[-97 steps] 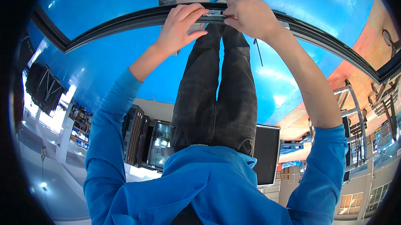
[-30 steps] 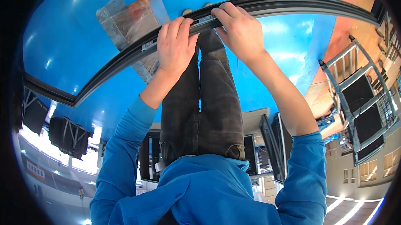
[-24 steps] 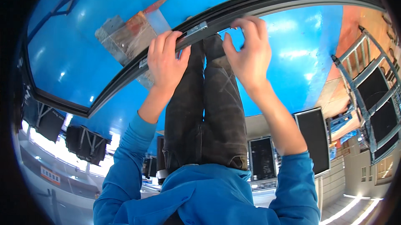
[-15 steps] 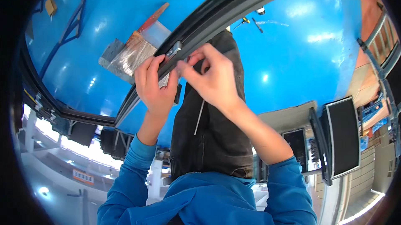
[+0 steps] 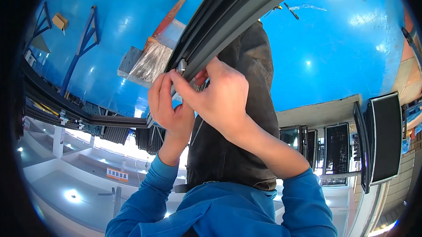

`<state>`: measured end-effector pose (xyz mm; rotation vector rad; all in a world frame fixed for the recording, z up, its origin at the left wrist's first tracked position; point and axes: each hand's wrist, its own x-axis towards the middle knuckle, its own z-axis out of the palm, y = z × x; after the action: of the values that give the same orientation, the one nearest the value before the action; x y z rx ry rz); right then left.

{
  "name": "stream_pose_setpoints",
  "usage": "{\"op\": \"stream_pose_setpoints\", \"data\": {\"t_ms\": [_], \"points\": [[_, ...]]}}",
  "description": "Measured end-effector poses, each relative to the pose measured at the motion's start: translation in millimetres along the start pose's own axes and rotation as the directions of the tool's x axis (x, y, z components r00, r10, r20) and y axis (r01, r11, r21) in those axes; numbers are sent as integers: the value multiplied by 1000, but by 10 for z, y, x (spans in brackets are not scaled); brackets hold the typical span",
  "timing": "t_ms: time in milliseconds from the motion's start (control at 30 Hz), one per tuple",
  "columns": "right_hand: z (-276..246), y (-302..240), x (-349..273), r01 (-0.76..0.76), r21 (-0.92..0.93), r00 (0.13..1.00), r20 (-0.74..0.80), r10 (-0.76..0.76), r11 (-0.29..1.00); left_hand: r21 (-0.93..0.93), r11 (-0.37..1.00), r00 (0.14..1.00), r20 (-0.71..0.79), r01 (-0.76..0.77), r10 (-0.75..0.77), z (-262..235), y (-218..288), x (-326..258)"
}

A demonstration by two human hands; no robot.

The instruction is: Assembling hardware onto a metal door track or frame.

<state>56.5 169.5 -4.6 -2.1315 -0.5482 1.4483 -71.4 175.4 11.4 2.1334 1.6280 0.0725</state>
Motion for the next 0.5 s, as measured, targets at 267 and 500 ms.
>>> {"op": "stream_pose_setpoints", "data": {"t_ms": [267, 500], "points": [[195, -254, -31, -268, -115, 953, -180, 246, 956, -108, 994, 997, -68, 32, -40, -87, -46, -34], [-28, -224, 91, -271, -136, 963, -40, 268, 953, -484, 822, 854, -248, 300, -457, -415, -1032, -662]]}}
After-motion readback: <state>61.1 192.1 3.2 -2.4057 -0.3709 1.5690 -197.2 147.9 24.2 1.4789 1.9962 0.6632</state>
